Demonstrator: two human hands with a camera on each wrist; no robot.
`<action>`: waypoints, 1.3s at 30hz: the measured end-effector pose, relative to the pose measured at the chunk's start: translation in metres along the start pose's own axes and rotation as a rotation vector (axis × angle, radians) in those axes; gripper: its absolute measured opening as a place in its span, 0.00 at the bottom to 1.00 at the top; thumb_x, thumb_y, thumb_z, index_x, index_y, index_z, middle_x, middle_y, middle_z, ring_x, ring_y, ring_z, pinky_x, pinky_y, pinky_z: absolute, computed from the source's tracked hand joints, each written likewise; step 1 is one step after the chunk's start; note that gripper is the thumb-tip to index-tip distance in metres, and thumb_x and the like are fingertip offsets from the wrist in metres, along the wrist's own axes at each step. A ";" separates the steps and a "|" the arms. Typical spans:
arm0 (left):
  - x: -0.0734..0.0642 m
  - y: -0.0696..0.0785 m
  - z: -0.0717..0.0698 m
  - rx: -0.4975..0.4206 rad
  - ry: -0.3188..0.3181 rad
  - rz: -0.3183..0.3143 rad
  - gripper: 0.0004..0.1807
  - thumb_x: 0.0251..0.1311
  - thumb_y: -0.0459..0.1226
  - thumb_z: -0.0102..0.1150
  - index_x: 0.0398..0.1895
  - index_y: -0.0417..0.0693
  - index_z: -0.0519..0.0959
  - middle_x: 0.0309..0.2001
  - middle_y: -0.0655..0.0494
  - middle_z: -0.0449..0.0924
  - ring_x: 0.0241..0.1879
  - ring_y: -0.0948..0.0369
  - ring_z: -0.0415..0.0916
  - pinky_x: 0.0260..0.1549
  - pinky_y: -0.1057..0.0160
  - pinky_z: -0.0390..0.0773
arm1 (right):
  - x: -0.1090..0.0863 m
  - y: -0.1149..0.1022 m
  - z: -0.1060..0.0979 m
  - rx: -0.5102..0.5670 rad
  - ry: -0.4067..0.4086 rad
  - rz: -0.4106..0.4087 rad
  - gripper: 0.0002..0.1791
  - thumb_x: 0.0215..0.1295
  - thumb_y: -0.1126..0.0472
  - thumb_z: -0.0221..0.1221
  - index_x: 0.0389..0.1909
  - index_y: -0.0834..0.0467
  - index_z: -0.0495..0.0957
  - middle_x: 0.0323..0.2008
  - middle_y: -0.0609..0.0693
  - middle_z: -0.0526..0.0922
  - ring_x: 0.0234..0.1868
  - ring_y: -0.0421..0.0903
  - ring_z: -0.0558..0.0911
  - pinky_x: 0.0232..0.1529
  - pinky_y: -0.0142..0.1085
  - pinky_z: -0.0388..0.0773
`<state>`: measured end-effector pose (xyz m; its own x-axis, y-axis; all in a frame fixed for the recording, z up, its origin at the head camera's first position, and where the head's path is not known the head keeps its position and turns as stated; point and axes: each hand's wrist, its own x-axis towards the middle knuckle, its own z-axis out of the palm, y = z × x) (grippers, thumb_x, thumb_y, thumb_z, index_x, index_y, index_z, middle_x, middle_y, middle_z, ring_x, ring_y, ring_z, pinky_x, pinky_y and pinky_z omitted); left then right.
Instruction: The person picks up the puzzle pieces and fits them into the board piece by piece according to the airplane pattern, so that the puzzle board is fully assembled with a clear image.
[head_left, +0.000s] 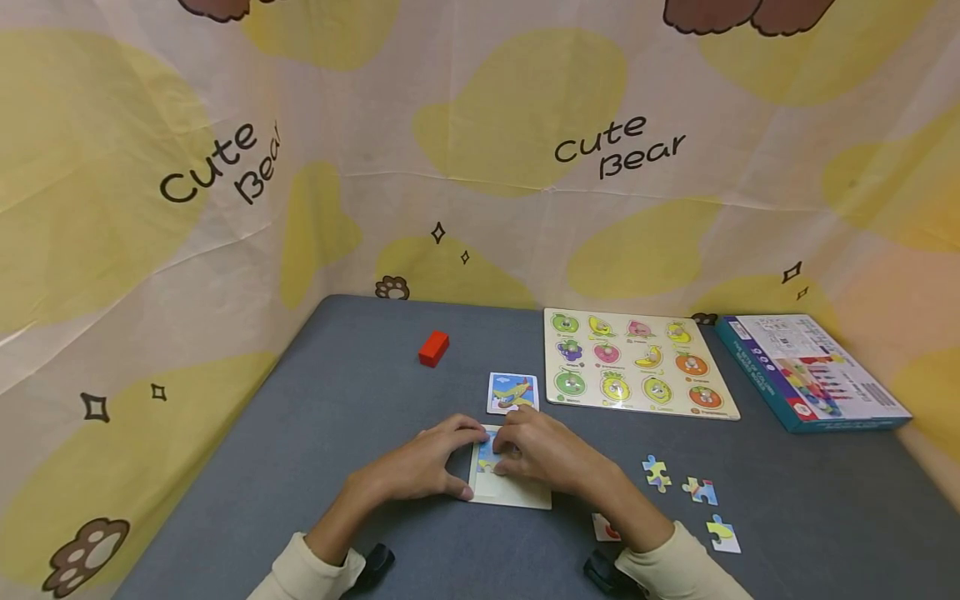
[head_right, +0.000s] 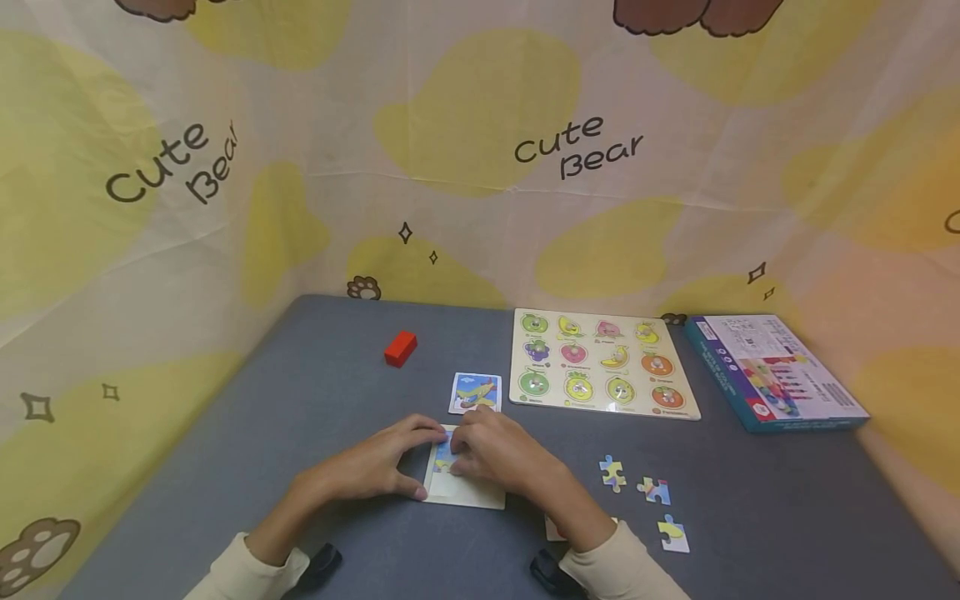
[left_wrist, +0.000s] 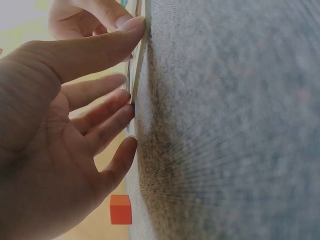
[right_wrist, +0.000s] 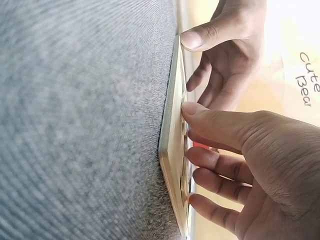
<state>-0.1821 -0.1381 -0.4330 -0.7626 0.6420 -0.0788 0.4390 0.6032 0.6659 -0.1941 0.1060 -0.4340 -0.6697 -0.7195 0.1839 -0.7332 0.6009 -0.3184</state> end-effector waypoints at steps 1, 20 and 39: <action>0.000 0.000 0.000 -0.006 0.001 0.001 0.36 0.54 0.40 0.81 0.67 0.46 0.79 0.69 0.54 0.71 0.71 0.52 0.69 0.68 0.31 0.63 | 0.000 0.000 0.000 0.004 0.001 0.003 0.12 0.61 0.53 0.76 0.41 0.54 0.90 0.40 0.45 0.86 0.47 0.43 0.80 0.50 0.39 0.79; 0.001 0.003 0.001 0.029 0.006 0.018 0.20 0.54 0.37 0.80 0.51 0.55 0.87 0.55 0.62 0.77 0.62 0.55 0.73 0.64 0.38 0.67 | -0.004 0.010 -0.005 0.211 -0.048 0.058 0.13 0.64 0.55 0.75 0.45 0.55 0.89 0.44 0.45 0.85 0.51 0.44 0.80 0.56 0.43 0.78; 0.002 0.011 0.003 0.021 -0.044 -0.010 0.26 0.58 0.32 0.76 0.61 0.54 0.86 0.59 0.62 0.77 0.62 0.57 0.69 0.64 0.47 0.70 | -0.098 0.050 -0.053 0.338 0.003 0.311 0.24 0.63 0.44 0.74 0.56 0.49 0.87 0.52 0.40 0.87 0.54 0.44 0.81 0.58 0.43 0.78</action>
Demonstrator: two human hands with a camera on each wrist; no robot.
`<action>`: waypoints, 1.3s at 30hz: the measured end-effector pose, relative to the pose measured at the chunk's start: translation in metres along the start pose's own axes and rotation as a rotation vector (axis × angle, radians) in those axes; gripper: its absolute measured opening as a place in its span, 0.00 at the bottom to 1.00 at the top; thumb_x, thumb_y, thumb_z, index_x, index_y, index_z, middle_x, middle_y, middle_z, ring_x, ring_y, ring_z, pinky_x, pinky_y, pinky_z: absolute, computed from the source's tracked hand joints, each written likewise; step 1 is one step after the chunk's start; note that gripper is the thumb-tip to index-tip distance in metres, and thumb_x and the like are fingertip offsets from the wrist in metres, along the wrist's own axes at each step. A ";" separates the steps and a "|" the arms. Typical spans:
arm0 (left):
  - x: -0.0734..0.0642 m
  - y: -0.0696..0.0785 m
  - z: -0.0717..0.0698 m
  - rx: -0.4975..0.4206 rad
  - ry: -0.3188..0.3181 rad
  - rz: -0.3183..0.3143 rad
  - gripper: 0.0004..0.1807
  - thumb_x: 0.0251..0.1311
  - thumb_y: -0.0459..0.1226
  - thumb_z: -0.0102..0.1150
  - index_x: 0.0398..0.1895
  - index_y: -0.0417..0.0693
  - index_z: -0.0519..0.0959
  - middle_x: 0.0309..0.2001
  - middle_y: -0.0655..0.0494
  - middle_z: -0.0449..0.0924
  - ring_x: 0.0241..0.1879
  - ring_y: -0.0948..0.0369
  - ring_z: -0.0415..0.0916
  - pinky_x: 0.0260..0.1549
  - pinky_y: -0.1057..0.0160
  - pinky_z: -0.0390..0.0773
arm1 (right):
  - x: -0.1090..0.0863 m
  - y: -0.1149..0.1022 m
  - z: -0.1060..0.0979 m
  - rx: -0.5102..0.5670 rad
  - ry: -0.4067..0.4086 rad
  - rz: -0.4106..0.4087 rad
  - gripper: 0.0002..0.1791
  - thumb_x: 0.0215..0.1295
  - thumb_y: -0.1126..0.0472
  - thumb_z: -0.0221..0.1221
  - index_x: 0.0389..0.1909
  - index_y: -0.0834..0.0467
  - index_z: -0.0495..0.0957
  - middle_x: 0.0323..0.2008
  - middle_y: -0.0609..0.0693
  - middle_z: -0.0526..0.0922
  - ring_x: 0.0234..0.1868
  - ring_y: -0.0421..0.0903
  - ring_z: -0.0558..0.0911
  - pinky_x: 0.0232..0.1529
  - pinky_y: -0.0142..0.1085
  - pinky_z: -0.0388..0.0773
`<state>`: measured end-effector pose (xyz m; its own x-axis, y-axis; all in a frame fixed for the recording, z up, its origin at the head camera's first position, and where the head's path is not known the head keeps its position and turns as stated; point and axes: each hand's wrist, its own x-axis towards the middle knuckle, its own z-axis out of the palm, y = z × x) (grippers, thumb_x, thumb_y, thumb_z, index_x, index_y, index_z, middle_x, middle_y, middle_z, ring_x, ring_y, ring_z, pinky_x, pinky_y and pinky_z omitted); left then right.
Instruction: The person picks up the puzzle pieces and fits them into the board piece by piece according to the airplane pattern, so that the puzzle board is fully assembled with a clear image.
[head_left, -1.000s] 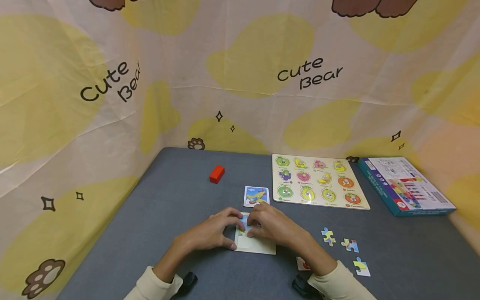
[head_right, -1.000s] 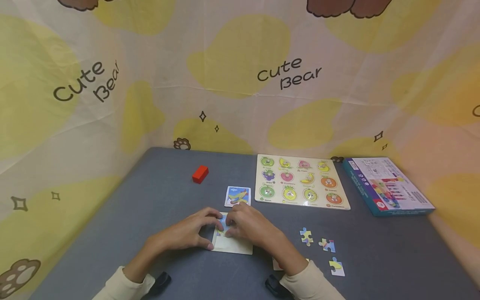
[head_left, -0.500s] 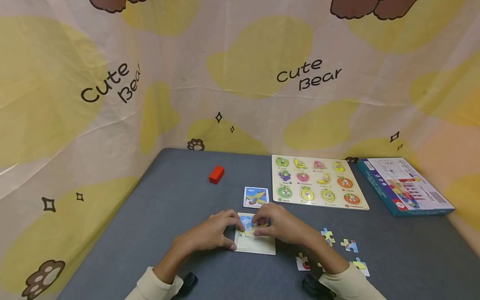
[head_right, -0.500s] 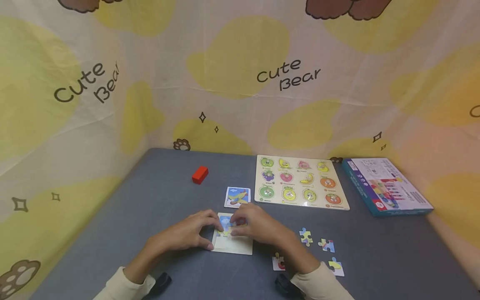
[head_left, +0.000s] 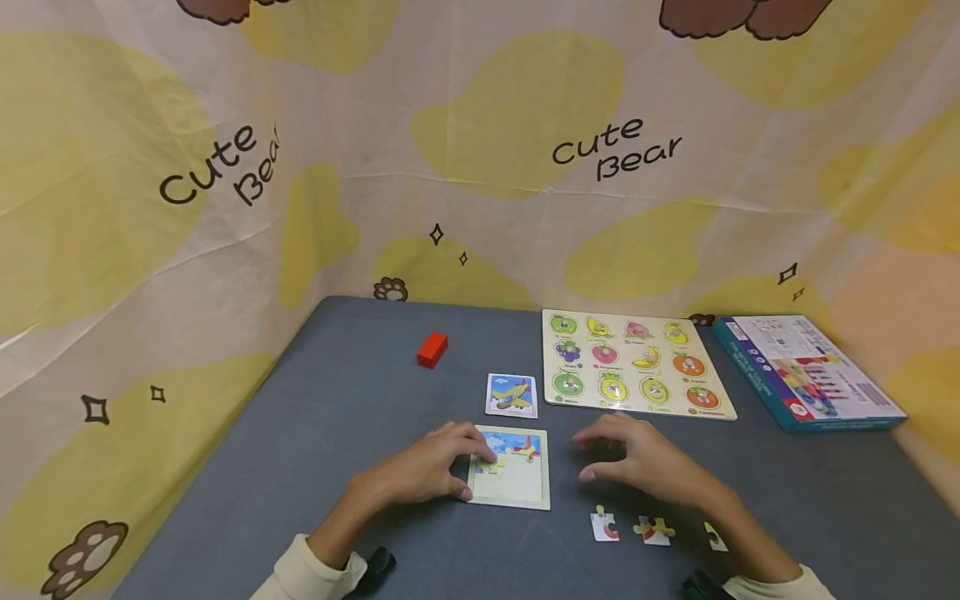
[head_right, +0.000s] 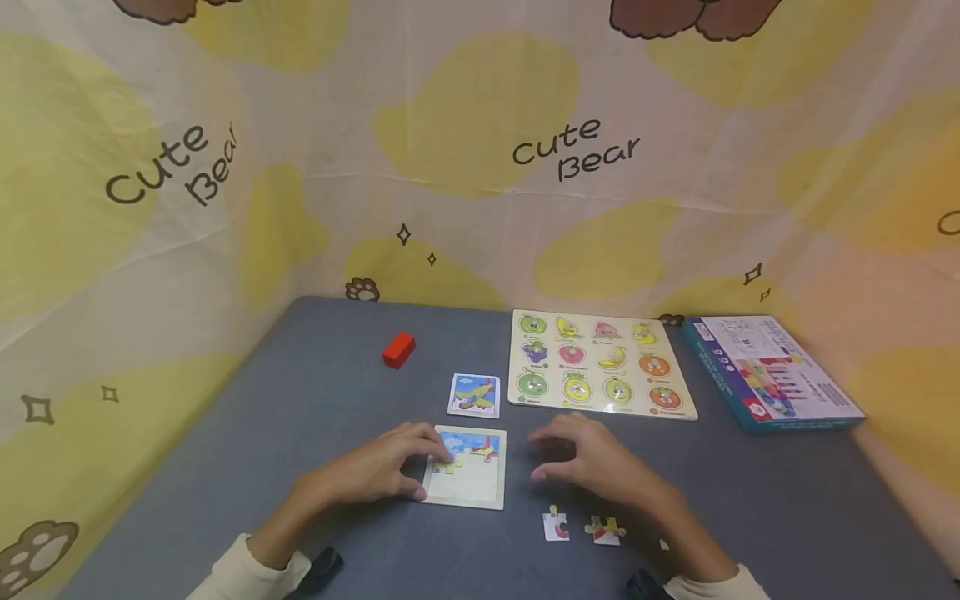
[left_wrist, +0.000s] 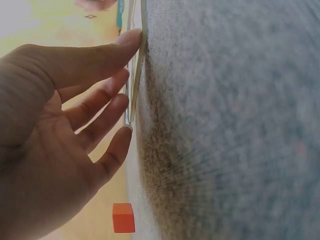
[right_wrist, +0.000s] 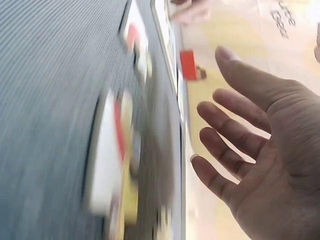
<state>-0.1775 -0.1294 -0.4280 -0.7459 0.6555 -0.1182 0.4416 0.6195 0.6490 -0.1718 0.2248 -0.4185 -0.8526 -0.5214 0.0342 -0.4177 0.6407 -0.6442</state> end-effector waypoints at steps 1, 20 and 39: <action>0.000 0.000 0.000 -0.003 -0.005 0.000 0.27 0.58 0.32 0.76 0.62 0.54 0.86 0.59 0.62 0.77 0.62 0.57 0.70 0.64 0.48 0.70 | -0.005 0.003 -0.003 -0.005 0.012 0.016 0.24 0.62 0.44 0.74 0.57 0.49 0.87 0.53 0.40 0.87 0.54 0.44 0.81 0.59 0.42 0.78; 0.001 -0.004 0.000 -0.031 -0.028 0.000 0.28 0.59 0.32 0.76 0.64 0.53 0.85 0.60 0.62 0.76 0.62 0.58 0.69 0.63 0.54 0.70 | -0.063 0.054 -0.039 -0.147 0.042 0.141 0.25 0.56 0.39 0.76 0.53 0.43 0.88 0.50 0.36 0.85 0.51 0.36 0.73 0.50 0.37 0.75; -0.001 -0.003 -0.001 -0.039 -0.031 0.009 0.28 0.60 0.33 0.75 0.65 0.53 0.84 0.60 0.64 0.76 0.62 0.59 0.69 0.63 0.54 0.70 | -0.062 0.065 -0.035 -0.219 0.044 0.136 0.12 0.59 0.46 0.76 0.43 0.41 0.91 0.43 0.34 0.80 0.47 0.35 0.72 0.47 0.37 0.74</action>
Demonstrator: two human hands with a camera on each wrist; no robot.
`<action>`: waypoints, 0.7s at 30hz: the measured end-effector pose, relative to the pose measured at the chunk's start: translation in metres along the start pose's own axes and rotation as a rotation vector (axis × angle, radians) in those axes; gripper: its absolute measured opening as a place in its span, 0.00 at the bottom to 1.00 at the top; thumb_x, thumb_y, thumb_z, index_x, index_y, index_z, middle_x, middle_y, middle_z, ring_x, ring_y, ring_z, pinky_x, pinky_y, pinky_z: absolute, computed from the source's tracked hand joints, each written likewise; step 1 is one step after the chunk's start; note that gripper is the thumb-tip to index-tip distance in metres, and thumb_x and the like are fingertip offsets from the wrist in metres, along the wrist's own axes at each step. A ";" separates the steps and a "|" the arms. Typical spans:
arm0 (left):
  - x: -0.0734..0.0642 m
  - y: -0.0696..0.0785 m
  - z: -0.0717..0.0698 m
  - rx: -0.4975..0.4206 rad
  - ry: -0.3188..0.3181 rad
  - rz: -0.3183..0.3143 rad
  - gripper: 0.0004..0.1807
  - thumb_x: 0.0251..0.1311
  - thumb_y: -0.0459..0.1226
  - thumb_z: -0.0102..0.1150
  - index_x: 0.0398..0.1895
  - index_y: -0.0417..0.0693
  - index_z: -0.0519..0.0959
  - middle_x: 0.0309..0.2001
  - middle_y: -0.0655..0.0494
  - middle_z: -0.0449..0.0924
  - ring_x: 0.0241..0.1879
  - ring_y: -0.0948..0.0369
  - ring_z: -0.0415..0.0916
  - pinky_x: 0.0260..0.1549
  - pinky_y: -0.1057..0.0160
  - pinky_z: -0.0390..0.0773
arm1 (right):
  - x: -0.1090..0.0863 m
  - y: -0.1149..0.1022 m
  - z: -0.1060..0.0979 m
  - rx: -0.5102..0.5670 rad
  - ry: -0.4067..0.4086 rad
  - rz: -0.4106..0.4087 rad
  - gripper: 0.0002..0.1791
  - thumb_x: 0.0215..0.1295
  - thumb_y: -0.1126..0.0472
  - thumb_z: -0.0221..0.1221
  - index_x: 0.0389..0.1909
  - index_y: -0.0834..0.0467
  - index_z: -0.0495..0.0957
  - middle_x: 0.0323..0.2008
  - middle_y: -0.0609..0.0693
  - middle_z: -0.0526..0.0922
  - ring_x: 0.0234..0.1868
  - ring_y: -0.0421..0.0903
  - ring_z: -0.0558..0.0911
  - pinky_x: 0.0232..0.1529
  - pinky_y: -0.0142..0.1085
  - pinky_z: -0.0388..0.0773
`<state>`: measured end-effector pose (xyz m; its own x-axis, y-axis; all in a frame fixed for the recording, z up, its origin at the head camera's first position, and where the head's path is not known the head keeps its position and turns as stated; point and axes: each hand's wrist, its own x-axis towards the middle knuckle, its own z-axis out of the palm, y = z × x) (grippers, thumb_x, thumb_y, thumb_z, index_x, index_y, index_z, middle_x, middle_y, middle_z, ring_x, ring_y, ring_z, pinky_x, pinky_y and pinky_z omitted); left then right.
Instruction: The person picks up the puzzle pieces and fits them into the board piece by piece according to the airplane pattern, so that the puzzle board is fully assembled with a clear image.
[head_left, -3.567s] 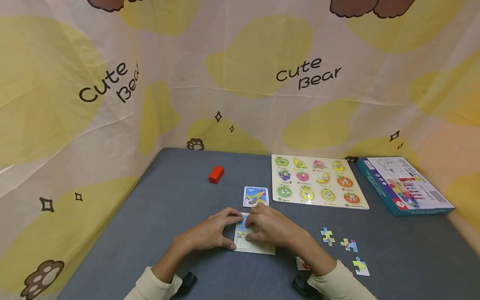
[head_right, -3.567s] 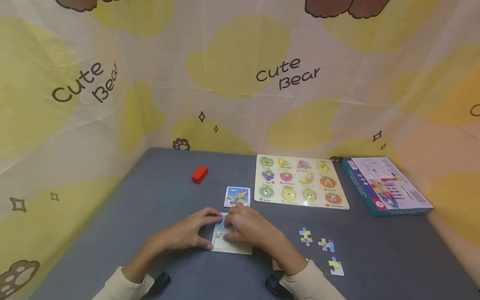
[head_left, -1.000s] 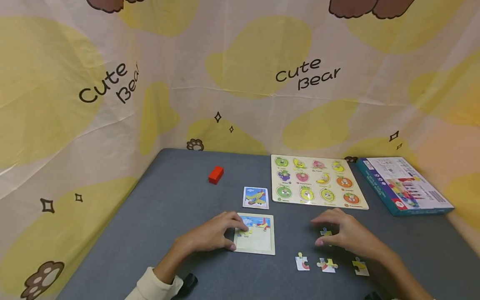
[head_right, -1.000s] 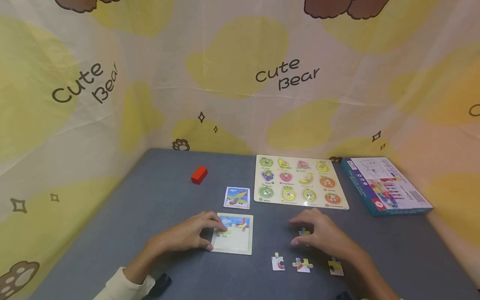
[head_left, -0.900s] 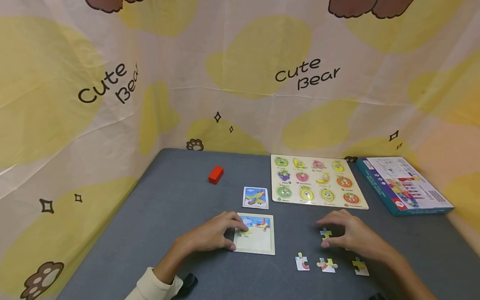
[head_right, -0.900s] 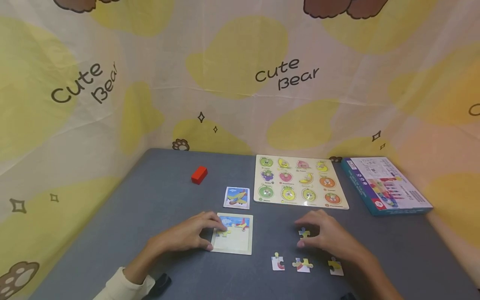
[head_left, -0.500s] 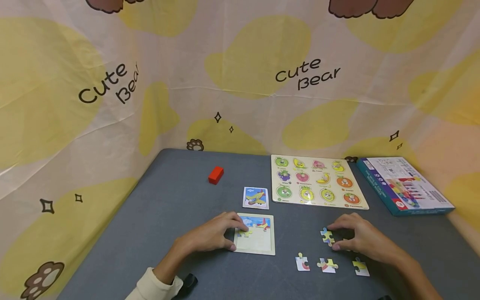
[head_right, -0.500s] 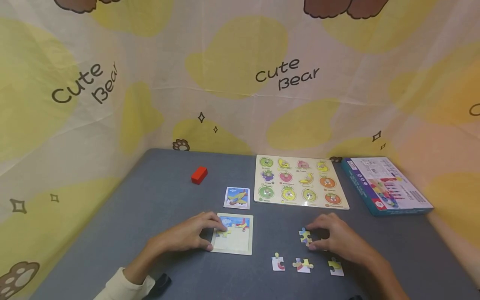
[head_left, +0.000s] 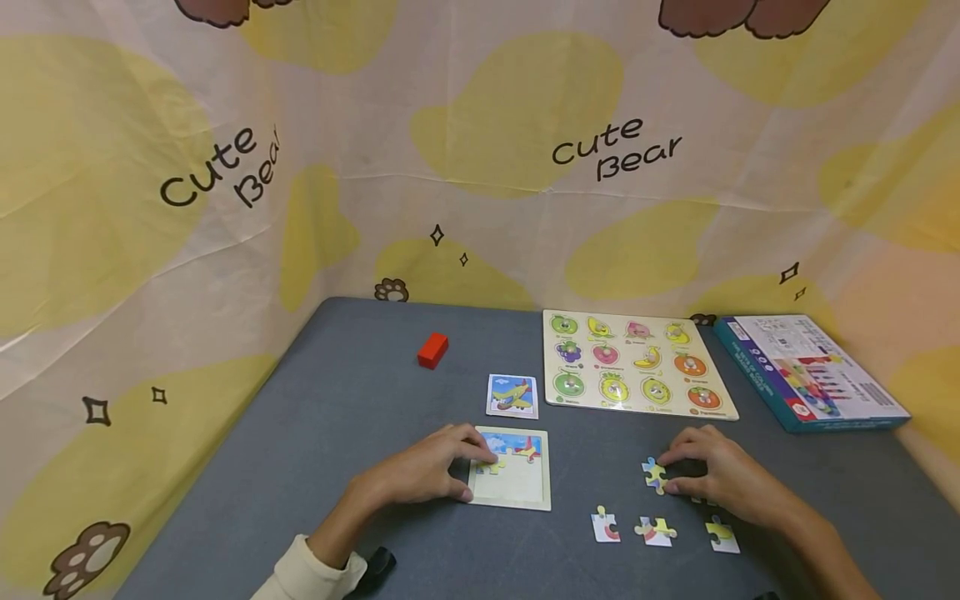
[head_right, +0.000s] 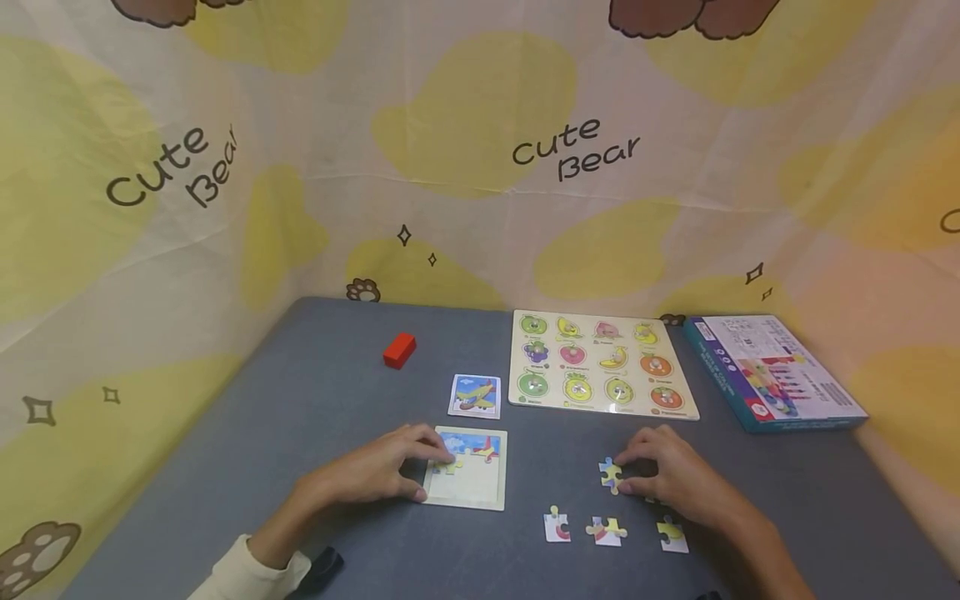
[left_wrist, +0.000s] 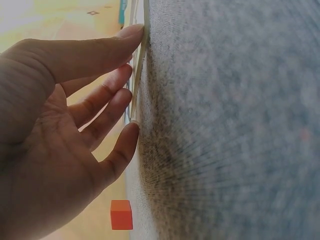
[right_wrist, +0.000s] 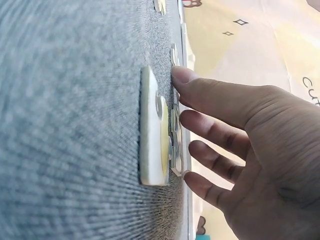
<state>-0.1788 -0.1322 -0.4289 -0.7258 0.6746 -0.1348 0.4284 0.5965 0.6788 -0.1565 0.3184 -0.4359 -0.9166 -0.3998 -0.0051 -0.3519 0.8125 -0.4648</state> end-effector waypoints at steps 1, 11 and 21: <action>0.000 0.000 0.000 -0.001 0.000 0.001 0.28 0.60 0.33 0.75 0.65 0.53 0.84 0.60 0.64 0.76 0.62 0.59 0.69 0.63 0.54 0.70 | 0.000 -0.001 -0.001 -0.003 -0.003 -0.001 0.12 0.59 0.46 0.76 0.43 0.40 0.91 0.43 0.34 0.80 0.47 0.35 0.72 0.47 0.37 0.74; -0.001 0.001 0.000 -0.003 0.005 0.009 0.28 0.59 0.32 0.75 0.65 0.51 0.85 0.60 0.63 0.76 0.62 0.59 0.69 0.62 0.56 0.70 | 0.000 -0.004 -0.003 -0.031 -0.007 -0.037 0.11 0.59 0.45 0.76 0.40 0.43 0.90 0.40 0.33 0.82 0.44 0.34 0.73 0.43 0.35 0.75; -0.001 0.000 -0.001 -0.008 -0.003 0.014 0.28 0.60 0.32 0.75 0.65 0.51 0.84 0.60 0.63 0.76 0.62 0.59 0.68 0.62 0.56 0.70 | -0.002 -0.008 -0.001 -0.032 0.037 -0.025 0.12 0.59 0.45 0.76 0.39 0.43 0.88 0.38 0.33 0.80 0.41 0.33 0.72 0.41 0.34 0.74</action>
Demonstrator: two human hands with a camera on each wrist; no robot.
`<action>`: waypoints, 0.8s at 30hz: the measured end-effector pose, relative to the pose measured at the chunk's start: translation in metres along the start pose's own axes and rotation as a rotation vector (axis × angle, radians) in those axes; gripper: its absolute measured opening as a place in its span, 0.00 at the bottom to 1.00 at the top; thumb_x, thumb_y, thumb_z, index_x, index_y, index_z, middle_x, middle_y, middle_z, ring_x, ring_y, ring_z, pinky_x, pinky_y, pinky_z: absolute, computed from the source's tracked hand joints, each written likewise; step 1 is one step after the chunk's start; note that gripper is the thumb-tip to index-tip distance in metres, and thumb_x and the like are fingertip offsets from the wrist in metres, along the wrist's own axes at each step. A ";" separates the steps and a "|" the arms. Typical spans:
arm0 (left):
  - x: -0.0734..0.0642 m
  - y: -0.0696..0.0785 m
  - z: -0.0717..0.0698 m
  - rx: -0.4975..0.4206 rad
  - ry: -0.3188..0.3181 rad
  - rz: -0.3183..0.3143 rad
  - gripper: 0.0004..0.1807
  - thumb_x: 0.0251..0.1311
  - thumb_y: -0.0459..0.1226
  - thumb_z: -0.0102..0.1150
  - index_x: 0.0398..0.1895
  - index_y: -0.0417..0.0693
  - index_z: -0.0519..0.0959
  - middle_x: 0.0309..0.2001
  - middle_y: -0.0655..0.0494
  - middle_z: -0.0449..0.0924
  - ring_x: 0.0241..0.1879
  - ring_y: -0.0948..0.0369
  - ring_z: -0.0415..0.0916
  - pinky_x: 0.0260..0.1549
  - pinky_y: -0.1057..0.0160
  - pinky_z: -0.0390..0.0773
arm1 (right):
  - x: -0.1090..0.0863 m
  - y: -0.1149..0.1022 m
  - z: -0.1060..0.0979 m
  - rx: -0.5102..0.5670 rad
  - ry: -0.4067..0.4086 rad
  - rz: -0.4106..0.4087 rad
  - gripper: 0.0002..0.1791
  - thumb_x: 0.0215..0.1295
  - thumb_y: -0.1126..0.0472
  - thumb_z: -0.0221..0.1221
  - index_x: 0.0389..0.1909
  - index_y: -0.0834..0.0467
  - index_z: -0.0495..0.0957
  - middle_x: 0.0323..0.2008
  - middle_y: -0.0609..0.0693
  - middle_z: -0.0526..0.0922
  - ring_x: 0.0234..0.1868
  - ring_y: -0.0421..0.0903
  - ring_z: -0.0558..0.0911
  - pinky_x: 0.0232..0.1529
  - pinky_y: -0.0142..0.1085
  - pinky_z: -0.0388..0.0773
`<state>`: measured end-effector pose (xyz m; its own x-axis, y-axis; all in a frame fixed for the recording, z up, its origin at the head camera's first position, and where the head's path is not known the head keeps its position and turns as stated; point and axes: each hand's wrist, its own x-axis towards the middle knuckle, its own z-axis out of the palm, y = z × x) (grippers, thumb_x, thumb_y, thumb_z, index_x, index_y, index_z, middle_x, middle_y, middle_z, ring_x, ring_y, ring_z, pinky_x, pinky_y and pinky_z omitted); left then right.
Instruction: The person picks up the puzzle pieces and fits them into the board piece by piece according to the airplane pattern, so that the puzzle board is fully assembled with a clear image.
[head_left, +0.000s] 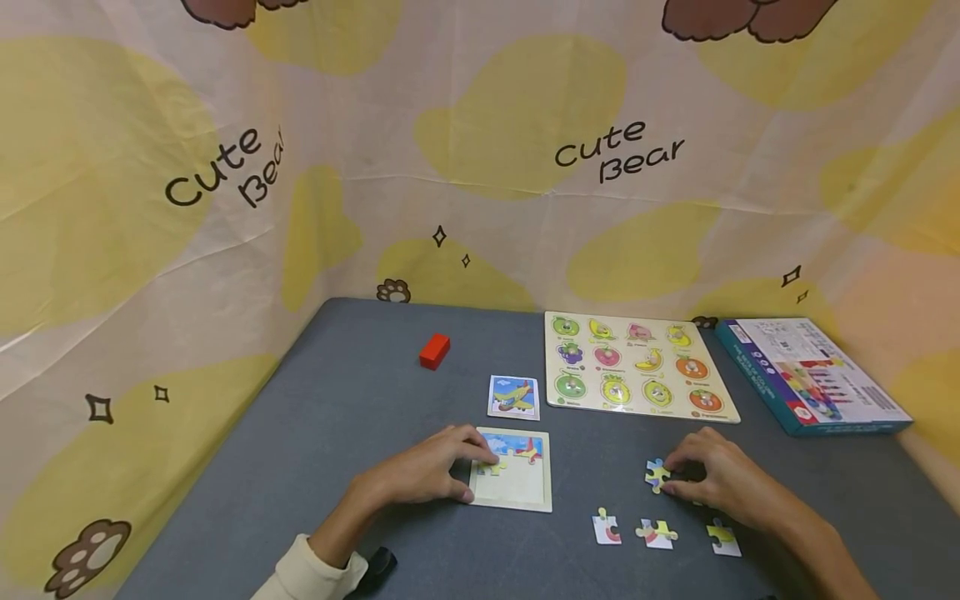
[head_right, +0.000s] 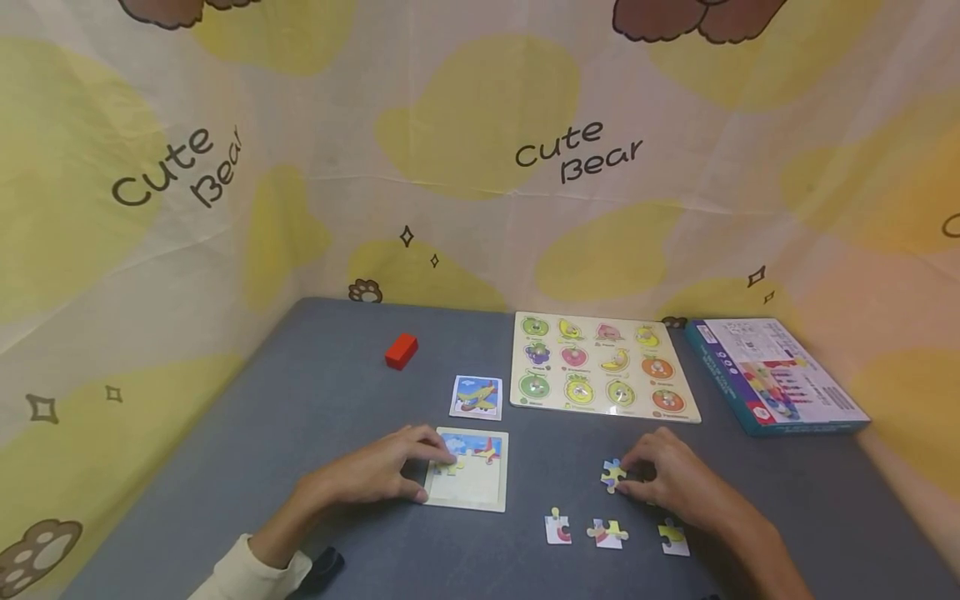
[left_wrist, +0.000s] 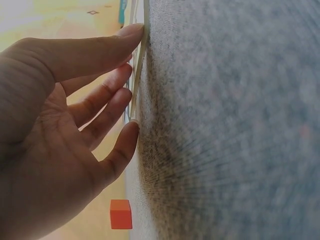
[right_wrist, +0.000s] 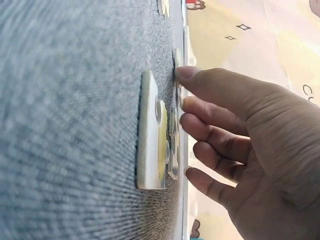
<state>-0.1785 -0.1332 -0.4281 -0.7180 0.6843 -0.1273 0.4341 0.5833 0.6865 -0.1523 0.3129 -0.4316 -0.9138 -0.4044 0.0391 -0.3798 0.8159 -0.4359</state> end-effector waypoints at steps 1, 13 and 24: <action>0.000 0.000 0.000 -0.003 0.000 0.000 0.28 0.60 0.32 0.75 0.65 0.51 0.84 0.60 0.63 0.76 0.62 0.59 0.68 0.62 0.56 0.70 | 0.000 -0.001 0.000 0.002 0.006 -0.002 0.12 0.59 0.45 0.76 0.39 0.43 0.88 0.38 0.33 0.80 0.41 0.33 0.72 0.40 0.34 0.74; 0.000 -0.001 0.000 -0.009 0.006 -0.002 0.28 0.60 0.33 0.75 0.65 0.52 0.85 0.60 0.64 0.76 0.62 0.59 0.68 0.62 0.56 0.70 | 0.017 -0.024 0.003 0.030 0.066 -0.081 0.11 0.61 0.42 0.75 0.39 0.39 0.86 0.38 0.30 0.79 0.42 0.31 0.73 0.44 0.35 0.76; 0.000 -0.001 0.001 -0.011 0.004 -0.005 0.28 0.59 0.32 0.75 0.65 0.52 0.84 0.60 0.64 0.76 0.62 0.58 0.67 0.62 0.56 0.70 | 0.049 -0.054 0.010 0.063 0.016 -0.152 0.11 0.64 0.41 0.73 0.41 0.40 0.88 0.41 0.31 0.81 0.47 0.36 0.73 0.49 0.38 0.77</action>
<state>-0.1783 -0.1336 -0.4295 -0.7225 0.6794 -0.1277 0.4246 0.5819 0.6936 -0.1751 0.2444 -0.4150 -0.8486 -0.5145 0.1231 -0.5049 0.7181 -0.4789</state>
